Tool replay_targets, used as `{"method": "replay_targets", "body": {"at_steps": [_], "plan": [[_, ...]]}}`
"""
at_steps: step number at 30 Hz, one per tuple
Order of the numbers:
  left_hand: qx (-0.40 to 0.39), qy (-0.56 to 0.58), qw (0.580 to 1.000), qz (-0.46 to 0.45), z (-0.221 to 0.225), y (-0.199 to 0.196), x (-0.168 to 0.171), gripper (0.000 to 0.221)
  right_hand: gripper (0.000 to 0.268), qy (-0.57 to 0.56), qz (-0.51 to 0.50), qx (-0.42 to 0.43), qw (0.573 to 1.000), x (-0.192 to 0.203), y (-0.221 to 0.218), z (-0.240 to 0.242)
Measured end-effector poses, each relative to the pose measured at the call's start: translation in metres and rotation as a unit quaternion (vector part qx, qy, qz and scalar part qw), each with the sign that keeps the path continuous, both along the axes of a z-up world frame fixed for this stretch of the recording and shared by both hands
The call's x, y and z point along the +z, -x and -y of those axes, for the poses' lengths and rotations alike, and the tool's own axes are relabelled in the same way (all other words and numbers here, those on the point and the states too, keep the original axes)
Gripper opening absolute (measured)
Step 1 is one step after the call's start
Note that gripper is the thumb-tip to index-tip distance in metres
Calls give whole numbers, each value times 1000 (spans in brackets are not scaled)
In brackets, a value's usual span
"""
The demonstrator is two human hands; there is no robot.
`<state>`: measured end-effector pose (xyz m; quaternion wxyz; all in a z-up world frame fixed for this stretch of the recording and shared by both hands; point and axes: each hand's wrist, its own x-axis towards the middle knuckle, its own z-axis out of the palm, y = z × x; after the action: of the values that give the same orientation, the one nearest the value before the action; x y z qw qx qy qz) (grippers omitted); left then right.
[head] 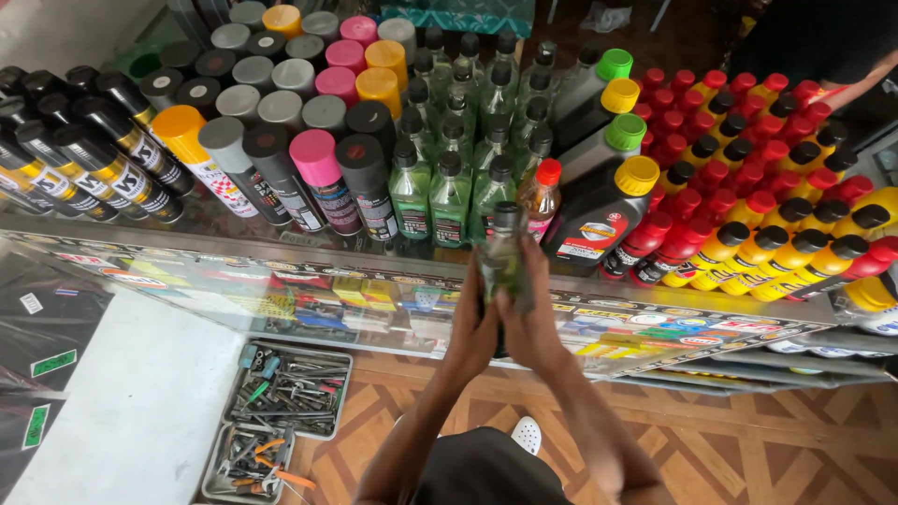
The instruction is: Wiping down fluid bottles with a rag and organizing them onto display shelves in a parts shop.
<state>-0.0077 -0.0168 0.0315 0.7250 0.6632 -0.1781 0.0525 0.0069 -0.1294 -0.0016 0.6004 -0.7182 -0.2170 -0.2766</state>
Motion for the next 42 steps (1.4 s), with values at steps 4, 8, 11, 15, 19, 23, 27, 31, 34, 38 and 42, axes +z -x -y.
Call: {"method": "replay_targets", "body": {"at_steps": [4, 8, 11, 15, 19, 23, 27, 31, 34, 38, 42], "plan": [[25, 88, 994, -52, -16, -21, -47, 67, 83, 167, -5, -17, 986, -52, 44, -9], [29, 94, 995, -16, -24, -33, -57, 54, 59, -176, -164, 137, 961, -183, 50, -4], [-4, 66, 998, 7, -16, -20, -37, 45, 33, -243, -243, 110, 933, -195, 53, 10], [-39, 85, 995, 37, 2, -20, -49, 46, 25, -141, -150, 72, 976, -62, 2, 47], [-15, 77, 997, 18, -5, -18, -41, 32, 67, -43, -39, 107, 993, -22, 11, 19], [14, 50, 998, 30, -16, -27, -38, 51, 81, -106, -96, 150, 978, -75, 31, 5], [74, -75, 990, 92, -11, -15, 2, 75, 59, -116, -124, 99, 980, -153, 33, 4], [118, -93, 988, 43, 0, 7, 28, 96, 57, -133, -141, 105, 975, -87, 35, 14], [56, -27, 998, 30, -4, 4, 25, 79, 55, -155, -167, 120, 966, -27, 34, 22], [2, -11, 1000, 16, -3, 6, -14, 68, 47, 38, -36, 12, 999, -94, -14, 45], [44, 36, 998, 10, -1, 2, -48, 52, 26, -31, -96, 94, 990, 15, 36, 10]]}}
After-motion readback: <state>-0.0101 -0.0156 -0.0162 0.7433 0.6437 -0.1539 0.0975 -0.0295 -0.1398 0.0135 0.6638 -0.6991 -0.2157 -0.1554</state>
